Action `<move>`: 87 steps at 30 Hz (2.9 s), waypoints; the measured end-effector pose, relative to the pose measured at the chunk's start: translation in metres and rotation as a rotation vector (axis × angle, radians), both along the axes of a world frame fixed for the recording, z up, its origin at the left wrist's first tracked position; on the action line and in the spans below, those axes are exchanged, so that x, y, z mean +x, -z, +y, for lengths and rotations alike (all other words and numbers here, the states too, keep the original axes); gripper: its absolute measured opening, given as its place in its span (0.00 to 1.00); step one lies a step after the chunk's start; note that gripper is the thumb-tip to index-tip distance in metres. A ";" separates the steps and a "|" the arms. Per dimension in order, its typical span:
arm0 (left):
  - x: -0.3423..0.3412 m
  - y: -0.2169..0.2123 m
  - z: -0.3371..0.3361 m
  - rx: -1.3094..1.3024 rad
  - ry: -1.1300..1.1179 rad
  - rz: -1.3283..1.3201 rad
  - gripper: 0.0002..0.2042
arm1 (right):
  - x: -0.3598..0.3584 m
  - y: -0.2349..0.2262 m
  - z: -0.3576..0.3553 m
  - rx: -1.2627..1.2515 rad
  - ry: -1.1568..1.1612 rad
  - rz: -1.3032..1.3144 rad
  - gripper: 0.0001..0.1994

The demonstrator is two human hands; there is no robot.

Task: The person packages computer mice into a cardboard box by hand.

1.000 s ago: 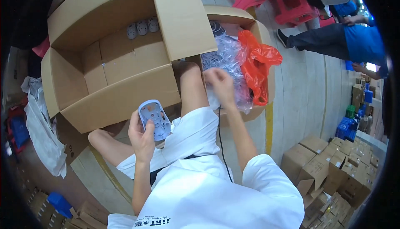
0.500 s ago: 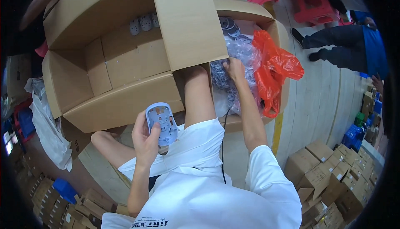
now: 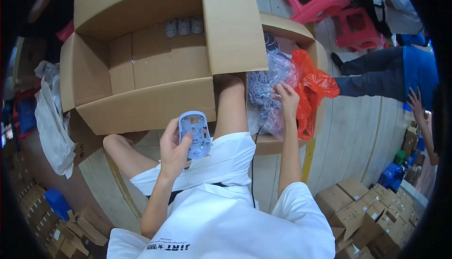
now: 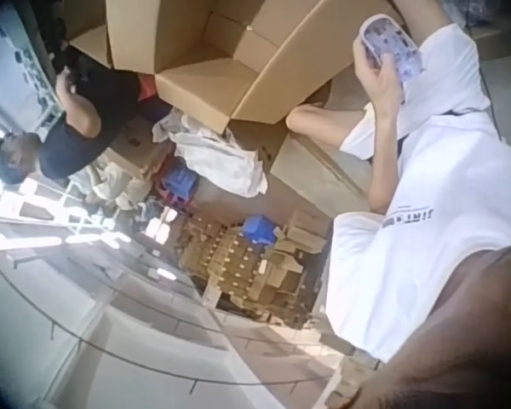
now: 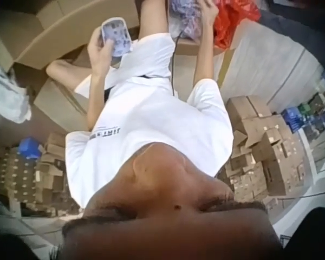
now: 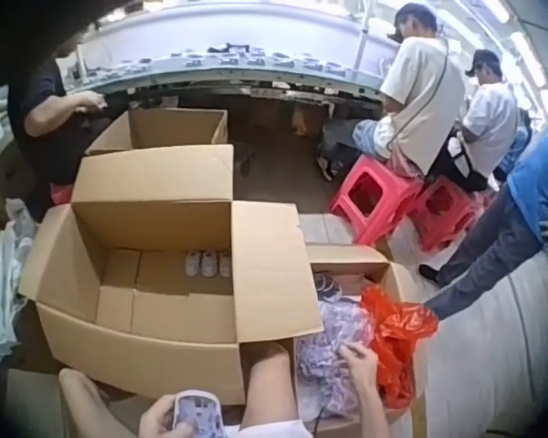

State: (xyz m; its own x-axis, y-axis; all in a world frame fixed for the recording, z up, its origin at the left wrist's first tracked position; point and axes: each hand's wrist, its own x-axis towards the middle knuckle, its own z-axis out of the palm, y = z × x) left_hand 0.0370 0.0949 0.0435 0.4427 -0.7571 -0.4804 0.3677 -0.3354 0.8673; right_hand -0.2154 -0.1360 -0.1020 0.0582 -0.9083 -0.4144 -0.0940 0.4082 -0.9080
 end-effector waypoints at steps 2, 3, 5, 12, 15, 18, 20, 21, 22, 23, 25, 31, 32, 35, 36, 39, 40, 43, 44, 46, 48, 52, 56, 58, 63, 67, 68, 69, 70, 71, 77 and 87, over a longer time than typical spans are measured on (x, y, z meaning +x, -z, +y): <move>0.001 -0.002 0.009 -0.020 -0.029 0.015 0.19 | 0.021 -0.032 0.022 0.036 0.017 -0.066 0.08; 0.001 -0.002 0.012 -0.037 -0.020 0.028 0.19 | 0.032 -0.051 0.034 0.024 0.017 -0.048 0.08; 0.001 -0.004 0.021 -0.057 -0.014 0.043 0.20 | 0.042 -0.084 0.057 0.051 -0.115 -0.012 0.09; 0.008 -0.018 0.054 -0.127 -0.104 0.013 0.20 | 0.103 -0.165 0.150 -0.020 -0.469 -0.563 0.10; 0.007 -0.021 0.069 -0.145 -0.152 -0.013 0.21 | 0.119 -0.185 0.173 -0.041 -0.586 -0.394 0.09; 0.006 -0.023 0.072 -0.193 -0.185 -0.006 0.21 | 0.136 -0.202 0.187 -0.096 -0.594 -0.146 0.08; 0.006 -0.024 0.077 -0.223 -0.211 -0.001 0.22 | 0.144 -0.207 0.194 -0.117 -0.512 -0.139 0.06; 0.006 -0.024 0.079 -0.233 -0.225 -0.001 0.22 | 0.147 -0.207 0.196 -0.123 -0.470 -0.138 0.05; 0.007 -0.026 0.086 -0.222 -0.229 0.000 0.22 | 0.148 -0.207 0.201 -0.111 -0.473 -0.138 0.05; 0.007 -0.028 0.089 -0.233 -0.225 -0.015 0.22 | 0.148 -0.206 0.201 -0.252 -0.521 -0.103 0.04; 0.006 -0.030 0.086 -0.257 -0.226 -0.055 0.23 | 0.146 -0.199 0.194 -0.539 -0.620 -0.046 0.02; 0.001 -0.026 0.092 -0.223 -0.214 -0.214 0.22 | 0.151 -0.207 0.217 -0.506 -0.709 0.143 0.02; 0.000 -0.026 0.092 -0.221 -0.214 -0.213 0.22 | 0.152 -0.207 0.219 -0.504 -0.710 0.143 0.02; -0.002 -0.031 0.092 -0.178 -0.200 -0.274 0.20 | 0.155 -0.204 0.222 -0.444 -0.713 0.178 0.02; -0.002 -0.032 0.091 -0.163 -0.196 -0.295 0.20 | 0.155 -0.204 0.222 -0.424 -0.714 0.189 0.03; -0.005 -0.035 0.090 -0.141 -0.213 -0.268 0.19 | 0.154 -0.204 0.222 -0.395 -0.715 0.157 0.03; -0.005 -0.036 0.089 -0.131 -0.221 -0.256 0.19 | 0.153 -0.204 0.221 -0.381 -0.715 0.141 0.03; -0.003 -0.038 0.088 -0.127 -0.221 -0.243 0.18 | 0.150 -0.202 0.217 -0.305 -0.718 0.072 0.04; -0.002 -0.038 0.088 -0.134 -0.214 -0.242 0.17 | 0.149 -0.201 0.215 -0.243 -0.721 0.019 0.04; 0.000 -0.038 0.087 -0.148 -0.201 -0.241 0.16 | 0.147 -0.200 0.213 -0.121 -0.725 -0.086 0.04; -0.001 -0.037 0.085 -0.162 -0.203 -0.253 0.15 | 0.148 -0.196 0.211 -0.078 -0.689 -0.119 0.04; -0.001 -0.033 0.082 -0.207 -0.213 -0.288 0.14 | 0.150 -0.189 0.210 0.048 -0.583 -0.214 0.05; 0.001 -0.031 0.080 -0.199 -0.257 -0.056 0.13 | 0.149 -0.186 0.211 0.061 -0.651 -0.193 0.08; 0.000 -0.030 0.079 -0.203 -0.254 -0.068 0.13 | 0.146 -0.185 0.210 0.047 -0.683 -0.188 0.09; -0.004 -0.029 0.076 -0.231 -0.267 -0.060 0.12 | 0.142 -0.182 0.209 0.056 -0.746 -0.189 0.11; -0.004 -0.032 0.071 -0.270 -0.335 0.052 0.13 | 0.145 -0.181 0.209 0.217 -0.647 -0.250 0.11; -0.004 -0.034 0.070 -0.267 -0.348 0.075 0.13 | 0.144 -0.182 0.210 0.217 -0.661 -0.247 0.11; -0.005 -0.035 0.069 -0.265 -0.362 0.098 0.13 | 0.143 -0.183 0.211 0.218 -0.674 -0.244 0.11; -0.005 -0.036 0.068 -0.262 -0.375 0.121 0.13 | 0.142 -0.184 0.212 0.219 -0.687 -0.241 0.11; -0.005 -0.036 0.068 -0.258 -0.387 0.143 0.13 | 0.141 -0.185 0.212 0.220 -0.699 -0.239 0.11; -0.004 -0.035 0.068 -0.255 -0.352 0.100 0.15 | 0.142 -0.184 0.210 0.197 -0.695 -0.243 0.12; -0.011 -0.029 0.074 -0.256 -0.124 -0.234 0.23 | 0.138 -0.189 0.195 0.014 -0.824 0.021 0.11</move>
